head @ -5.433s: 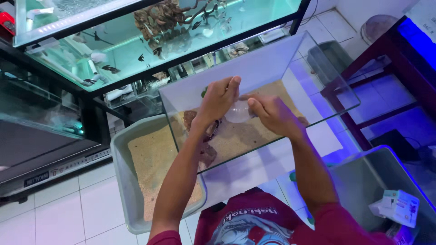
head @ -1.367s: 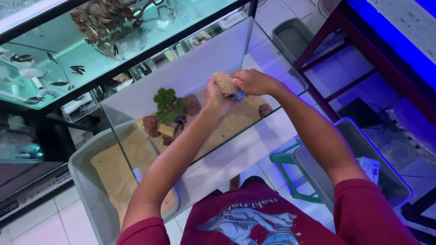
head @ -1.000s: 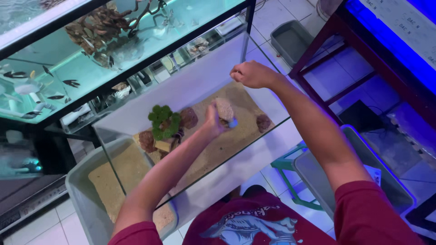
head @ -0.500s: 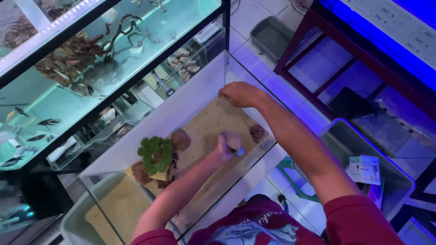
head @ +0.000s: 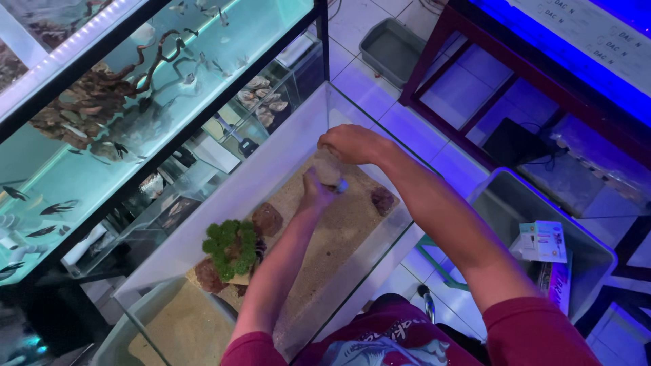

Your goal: The person prepares an aquarium by scooping sand from a plastic bin with a small cup and spreading it into a glass tank containing rocks and a plant.

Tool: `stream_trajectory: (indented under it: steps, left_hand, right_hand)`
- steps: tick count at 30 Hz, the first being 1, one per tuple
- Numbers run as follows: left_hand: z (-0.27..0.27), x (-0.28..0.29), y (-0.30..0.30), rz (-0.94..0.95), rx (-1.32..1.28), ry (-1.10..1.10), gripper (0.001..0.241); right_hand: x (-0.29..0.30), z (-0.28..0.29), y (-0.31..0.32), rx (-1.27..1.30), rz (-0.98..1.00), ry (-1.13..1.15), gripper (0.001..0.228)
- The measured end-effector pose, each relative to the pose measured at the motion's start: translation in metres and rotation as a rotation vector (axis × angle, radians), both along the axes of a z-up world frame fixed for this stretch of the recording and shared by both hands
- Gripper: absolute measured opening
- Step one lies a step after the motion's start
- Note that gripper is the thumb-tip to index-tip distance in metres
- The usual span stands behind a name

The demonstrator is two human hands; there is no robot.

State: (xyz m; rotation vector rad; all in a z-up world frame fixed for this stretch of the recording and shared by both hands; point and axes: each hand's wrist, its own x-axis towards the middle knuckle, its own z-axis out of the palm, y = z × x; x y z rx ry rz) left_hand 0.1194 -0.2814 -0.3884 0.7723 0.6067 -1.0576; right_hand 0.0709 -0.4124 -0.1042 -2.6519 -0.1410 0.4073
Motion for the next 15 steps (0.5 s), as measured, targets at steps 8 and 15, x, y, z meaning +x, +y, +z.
stream_trajectory:
  steps: [8,15]
  left_hand:
    - [-0.032,-0.025,0.000,-0.213,0.104,0.064,0.057]
    - [-0.018,0.015,-0.001,-0.184,0.188,-0.059,0.078]
  right_hand:
    - [-0.005,0.015,0.005,-0.024,0.011,0.025,0.029]
    - [-0.003,0.017,0.005,-0.021,0.012,0.014,0.029]
